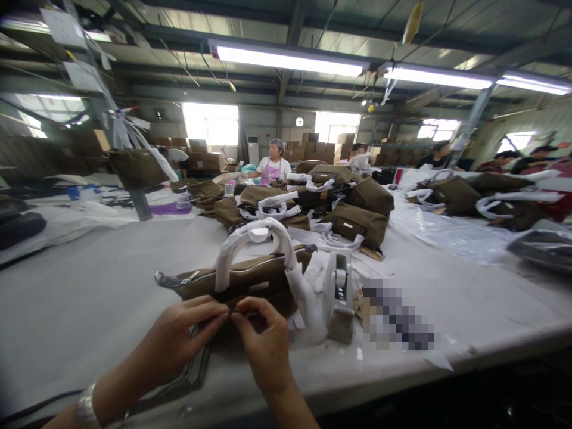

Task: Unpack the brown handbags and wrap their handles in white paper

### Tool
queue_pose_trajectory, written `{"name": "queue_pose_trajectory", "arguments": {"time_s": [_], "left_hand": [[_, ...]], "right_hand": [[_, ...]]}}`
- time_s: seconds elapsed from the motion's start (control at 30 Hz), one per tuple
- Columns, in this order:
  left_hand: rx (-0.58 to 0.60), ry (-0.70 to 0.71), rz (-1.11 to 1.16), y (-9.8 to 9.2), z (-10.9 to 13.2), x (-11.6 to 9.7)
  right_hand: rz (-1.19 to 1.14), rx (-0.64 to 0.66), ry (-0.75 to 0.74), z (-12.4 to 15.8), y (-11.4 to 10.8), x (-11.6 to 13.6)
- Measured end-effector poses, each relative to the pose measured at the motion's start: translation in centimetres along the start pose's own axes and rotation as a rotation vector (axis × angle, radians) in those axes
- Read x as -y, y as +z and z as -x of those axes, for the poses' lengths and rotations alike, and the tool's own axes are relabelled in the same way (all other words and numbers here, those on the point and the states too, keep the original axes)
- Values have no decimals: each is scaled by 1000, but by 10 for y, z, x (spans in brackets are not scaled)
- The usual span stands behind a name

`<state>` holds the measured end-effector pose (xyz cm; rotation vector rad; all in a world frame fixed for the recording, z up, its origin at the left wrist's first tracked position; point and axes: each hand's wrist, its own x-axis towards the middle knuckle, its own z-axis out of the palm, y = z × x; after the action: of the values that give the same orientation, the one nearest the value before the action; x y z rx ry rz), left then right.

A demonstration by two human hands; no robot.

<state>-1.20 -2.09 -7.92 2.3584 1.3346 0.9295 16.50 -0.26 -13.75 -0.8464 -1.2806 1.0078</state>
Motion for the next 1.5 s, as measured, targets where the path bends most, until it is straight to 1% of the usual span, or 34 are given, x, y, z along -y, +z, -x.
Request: {"name": "queue_pose_trajectory", "arguments": {"time_s": [0.23,0.43,0.63,0.83,1.13,1.3,1.4,1.43,1.5], "left_hand": [[-26,23,-44,3,-1,-2],[-44,14,-40,0,-1,-2],[-14,4,-24,2,0,-2],[-36,-3,-4,2,0,-3],[-41,11,-12,2,1,-3],[-62,23,-17,12,3,1],[-87,16,49,17,1,5],[-96,17,86,16,1,7],[-129,21,153,8,3,11]], "right_hand": [[-15,23,-2,2,3,2],[-69,-43,34,0,3,-1],[-75,-34,25,1,4,2],[-88,-36,18,-1,3,1],[-56,19,24,1,4,4],[8,90,8,-1,-1,6],[80,101,-29,-3,-4,7],[95,96,-41,-4,-6,7],[139,53,-76,-5,-12,7]]}}
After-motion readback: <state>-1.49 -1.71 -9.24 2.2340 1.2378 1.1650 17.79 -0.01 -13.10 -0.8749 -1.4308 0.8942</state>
